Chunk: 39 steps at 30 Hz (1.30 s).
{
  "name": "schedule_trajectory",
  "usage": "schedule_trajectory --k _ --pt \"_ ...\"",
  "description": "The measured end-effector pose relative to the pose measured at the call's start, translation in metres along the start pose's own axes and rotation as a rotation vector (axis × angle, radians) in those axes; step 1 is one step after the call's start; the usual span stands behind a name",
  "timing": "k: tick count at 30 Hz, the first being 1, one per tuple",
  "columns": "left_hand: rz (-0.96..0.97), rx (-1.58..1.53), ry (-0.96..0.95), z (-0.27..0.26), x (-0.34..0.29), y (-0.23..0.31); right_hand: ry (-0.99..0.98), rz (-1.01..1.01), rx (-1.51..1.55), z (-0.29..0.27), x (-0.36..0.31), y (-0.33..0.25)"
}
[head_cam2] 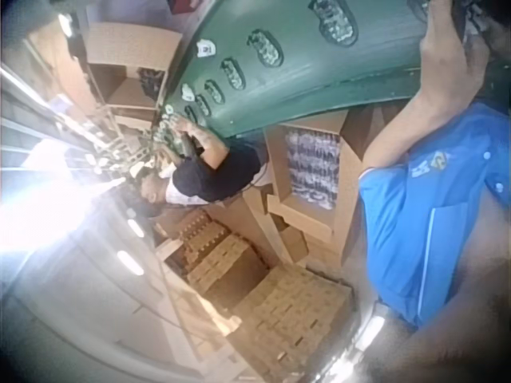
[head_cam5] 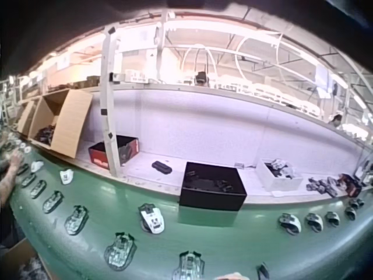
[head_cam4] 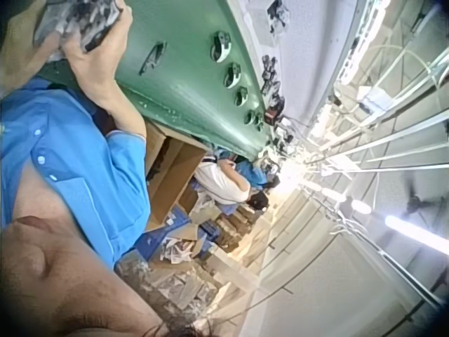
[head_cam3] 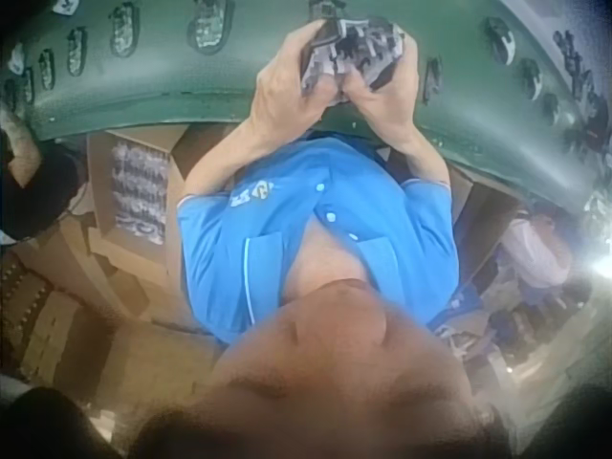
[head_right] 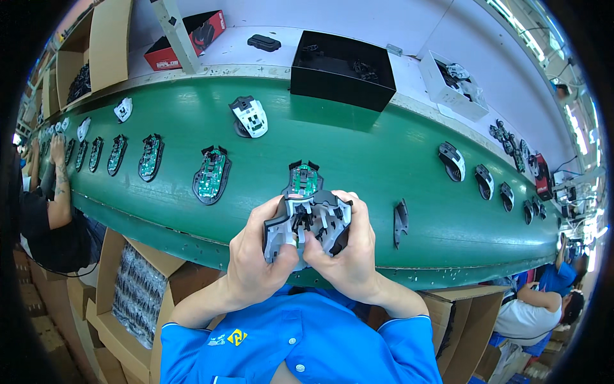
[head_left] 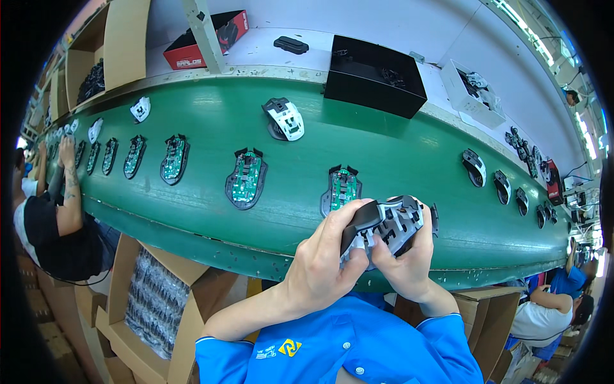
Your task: The person assembles small electronic devices on a green workbench by hand. They repeatedly pick up a white device base, insert a black component, and place the assembled unit on the table. The person also retrieves black components from a nearby box and handles multiple device bases throughout the clip.
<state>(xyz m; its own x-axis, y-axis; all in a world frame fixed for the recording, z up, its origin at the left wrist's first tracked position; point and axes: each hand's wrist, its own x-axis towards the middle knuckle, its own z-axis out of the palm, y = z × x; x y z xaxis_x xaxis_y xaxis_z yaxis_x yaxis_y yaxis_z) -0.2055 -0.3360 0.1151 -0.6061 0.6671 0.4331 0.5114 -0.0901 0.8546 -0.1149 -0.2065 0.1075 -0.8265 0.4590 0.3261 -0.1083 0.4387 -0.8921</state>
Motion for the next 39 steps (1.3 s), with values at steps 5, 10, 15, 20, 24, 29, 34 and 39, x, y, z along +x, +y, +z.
schedule_trajectory --k 5,10,15,20,24,29,34,39 --pt "0.021 0.012 0.031 0.000 0.000 -0.001 0.012 0.041 0.032 0.003 0.000 -0.002" --pt "0.015 0.021 0.010 -0.001 0.001 0.000 0.015 -0.035 -0.029 0.002 0.000 -0.001" --pt "0.049 -0.020 0.013 -0.007 0.002 -0.004 -0.042 0.093 -0.017 -0.004 0.015 -0.016" --pt "-0.266 0.157 -0.118 -0.052 0.021 0.004 -0.102 0.190 -0.257 -0.100 0.081 0.034" --pt "-0.108 0.925 0.085 -0.071 0.062 -0.059 0.334 -0.011 -1.569 -0.161 0.099 0.144" --pt "-0.445 1.113 -0.117 -0.071 0.102 -0.129 -0.053 -0.018 -1.417 -0.119 0.080 0.141" --pt "-0.523 0.992 -0.156 -0.043 0.143 -0.157 -0.230 0.114 -1.355 -0.146 0.048 0.082" --pt "-0.231 0.921 -0.135 -0.008 0.138 -0.187 -0.361 0.203 -1.419 -0.129 -0.017 0.098"
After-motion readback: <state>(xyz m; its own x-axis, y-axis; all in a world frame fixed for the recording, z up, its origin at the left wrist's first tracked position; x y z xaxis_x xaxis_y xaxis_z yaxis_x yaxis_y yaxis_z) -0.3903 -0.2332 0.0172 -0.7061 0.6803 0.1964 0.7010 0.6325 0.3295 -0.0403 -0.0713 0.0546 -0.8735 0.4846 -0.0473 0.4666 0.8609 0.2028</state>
